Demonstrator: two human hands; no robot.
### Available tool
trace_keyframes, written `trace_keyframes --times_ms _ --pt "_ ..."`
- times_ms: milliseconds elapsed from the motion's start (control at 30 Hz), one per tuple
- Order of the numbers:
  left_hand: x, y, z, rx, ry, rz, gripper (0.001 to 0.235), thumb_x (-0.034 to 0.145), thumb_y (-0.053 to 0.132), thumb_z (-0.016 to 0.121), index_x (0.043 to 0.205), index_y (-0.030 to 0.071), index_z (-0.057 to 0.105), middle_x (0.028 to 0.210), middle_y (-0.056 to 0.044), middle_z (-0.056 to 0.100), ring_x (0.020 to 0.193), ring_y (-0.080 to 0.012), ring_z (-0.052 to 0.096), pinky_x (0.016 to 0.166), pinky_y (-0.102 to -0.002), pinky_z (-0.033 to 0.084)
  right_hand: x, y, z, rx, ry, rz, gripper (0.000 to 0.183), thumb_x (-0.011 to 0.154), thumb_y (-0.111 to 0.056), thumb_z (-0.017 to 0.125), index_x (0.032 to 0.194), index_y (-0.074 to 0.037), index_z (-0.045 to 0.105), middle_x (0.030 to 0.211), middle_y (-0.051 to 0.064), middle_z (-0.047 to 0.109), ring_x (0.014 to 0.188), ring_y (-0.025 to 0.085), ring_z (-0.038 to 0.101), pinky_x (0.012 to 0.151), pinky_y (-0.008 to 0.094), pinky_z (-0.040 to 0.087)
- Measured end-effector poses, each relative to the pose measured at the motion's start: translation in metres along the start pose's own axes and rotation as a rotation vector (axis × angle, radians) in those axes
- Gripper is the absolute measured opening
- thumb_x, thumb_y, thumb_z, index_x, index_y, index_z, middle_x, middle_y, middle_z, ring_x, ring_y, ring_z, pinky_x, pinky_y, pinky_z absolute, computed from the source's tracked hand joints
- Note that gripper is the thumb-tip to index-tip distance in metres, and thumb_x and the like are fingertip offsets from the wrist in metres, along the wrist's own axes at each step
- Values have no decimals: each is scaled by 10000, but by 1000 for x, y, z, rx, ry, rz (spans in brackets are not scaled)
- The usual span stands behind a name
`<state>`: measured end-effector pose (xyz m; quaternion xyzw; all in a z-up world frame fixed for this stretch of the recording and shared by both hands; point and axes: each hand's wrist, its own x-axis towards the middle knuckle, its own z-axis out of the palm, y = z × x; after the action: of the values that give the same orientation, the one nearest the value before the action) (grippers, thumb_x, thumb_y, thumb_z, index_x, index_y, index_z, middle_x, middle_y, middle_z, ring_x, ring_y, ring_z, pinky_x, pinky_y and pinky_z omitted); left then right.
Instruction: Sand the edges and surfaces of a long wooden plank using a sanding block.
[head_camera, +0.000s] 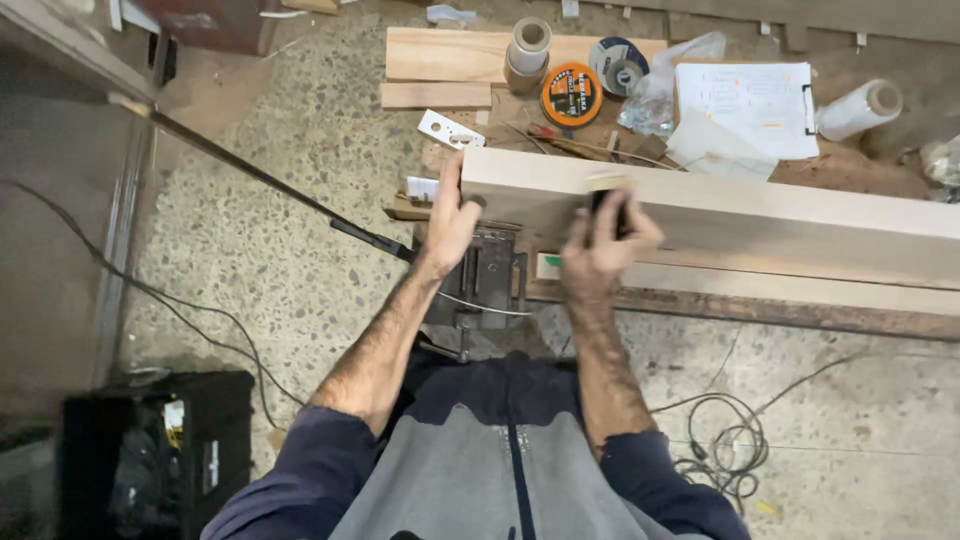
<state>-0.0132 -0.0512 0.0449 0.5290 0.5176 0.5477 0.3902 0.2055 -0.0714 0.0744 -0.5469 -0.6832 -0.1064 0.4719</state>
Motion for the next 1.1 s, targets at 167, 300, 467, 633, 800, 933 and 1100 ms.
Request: trace_keyframes --times_ms 167,300,467,633,800,933,1100 --pt "5 21 -14 131 -110 128 706 831 -18 716 1463 6 401 1385 -204 513 1366 -333 504 1166 -408 394 -3 -60 24 5 2 -12 536 993 -165 753 1467 -19 549 1312 209 504 1163 330 490 991 461 463" --pt "6 19 -14 125 -85 160 624 817 -117 661 1402 20 492 1318 -199 570 1323 -363 558 1135 -381 452 13 -71 35 58 75 172 529 1081 -208 723 1516 34 545 1290 230 491 1186 341 493 1004 458 468" --pt "5 19 -22 0 -124 202 680 761 -186 468 1415 2 466 1292 -218 547 1295 -392 569 1128 -387 467 -13 -96 50 -77 17 4 478 1062 -258 694 1470 -35 584 1332 201 514 1180 345 505 1009 474 475" --pt "15 24 -22 95 -166 197 613 757 -141 582 1344 -4 472 1238 -228 551 1237 -418 567 1061 -401 473 -5 -45 21 -139 52 160 539 1096 -305 640 1532 -5 534 1305 209 435 1190 357 490 976 430 505" --pt "13 30 -27 59 -184 217 543 815 -86 566 1343 -1 472 1236 -225 548 1228 -425 577 1061 -437 494 28 -45 40 -74 299 316 507 1137 -190 606 1589 -22 450 1279 136 431 1193 280 499 980 407 505" --pt "16 21 -32 33 -212 261 486 924 5 636 1364 -9 430 1224 -244 513 1197 -436 561 1026 -463 479 -17 -139 66 -96 152 21 509 1028 -160 655 1496 -59 481 1305 198 480 1194 337 494 1014 475 474" --pt "17 0 -28 182 -176 302 575 797 -57 521 1364 10 458 1279 -234 542 1268 -466 558 1099 -493 491 10 -82 33 -54 177 230 501 1135 -235 647 1550 -8 481 1327 193 465 1193 308 503 978 412 485"
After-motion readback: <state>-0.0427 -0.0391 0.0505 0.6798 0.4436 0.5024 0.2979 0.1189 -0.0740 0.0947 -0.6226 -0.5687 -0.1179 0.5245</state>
